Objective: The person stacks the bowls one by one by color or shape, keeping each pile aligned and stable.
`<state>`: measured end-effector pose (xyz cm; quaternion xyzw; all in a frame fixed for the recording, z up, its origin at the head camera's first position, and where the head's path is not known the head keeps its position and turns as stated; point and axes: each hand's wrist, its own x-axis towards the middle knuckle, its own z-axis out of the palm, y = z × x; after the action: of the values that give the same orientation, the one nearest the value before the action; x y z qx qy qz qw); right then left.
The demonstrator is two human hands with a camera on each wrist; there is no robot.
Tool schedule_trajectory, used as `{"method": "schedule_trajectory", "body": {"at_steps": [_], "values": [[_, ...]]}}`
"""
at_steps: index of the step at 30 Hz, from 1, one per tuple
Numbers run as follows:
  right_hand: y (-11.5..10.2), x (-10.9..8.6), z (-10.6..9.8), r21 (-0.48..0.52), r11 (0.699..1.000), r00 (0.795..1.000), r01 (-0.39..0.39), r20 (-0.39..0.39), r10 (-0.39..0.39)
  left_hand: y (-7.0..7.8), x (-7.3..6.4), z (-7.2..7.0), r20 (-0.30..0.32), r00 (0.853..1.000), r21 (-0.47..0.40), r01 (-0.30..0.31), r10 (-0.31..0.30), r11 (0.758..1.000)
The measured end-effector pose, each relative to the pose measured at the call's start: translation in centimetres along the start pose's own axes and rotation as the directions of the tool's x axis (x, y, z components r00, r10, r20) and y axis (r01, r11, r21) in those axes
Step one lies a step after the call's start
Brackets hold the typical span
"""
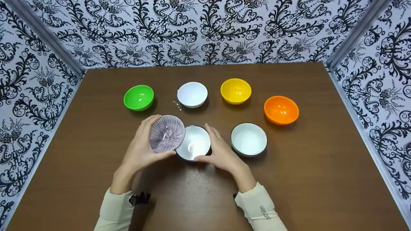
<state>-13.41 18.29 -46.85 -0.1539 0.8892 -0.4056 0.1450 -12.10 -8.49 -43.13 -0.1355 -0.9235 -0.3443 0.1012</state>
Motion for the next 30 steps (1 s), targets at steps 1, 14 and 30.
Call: {"method": "schedule_trajectory", "body": {"at_steps": [1, 14, 30], "values": [[0.0, 0.0, 0.0, 0.000, 1.000, 1.000, 0.000, -0.008, 0.000, 0.1, 0.0, 0.0, 0.001, 1.000, 0.000, 0.000, 0.000, 1.000], [-1.1, -0.4, -0.4, 0.032, 0.992, 0.983, 0.126, -0.141, -0.120, 1.0, 0.3, 0.6, 0.017, 0.999, -0.004, -0.028, 0.028, 1.000], [-2.8, -0.5, 0.1, 0.084, 0.980, 0.975, 0.180, -0.149, -0.166, 2.3, 0.7, 1.7, 0.053, 0.997, -0.024, -0.058, 0.059, 0.998]]}}
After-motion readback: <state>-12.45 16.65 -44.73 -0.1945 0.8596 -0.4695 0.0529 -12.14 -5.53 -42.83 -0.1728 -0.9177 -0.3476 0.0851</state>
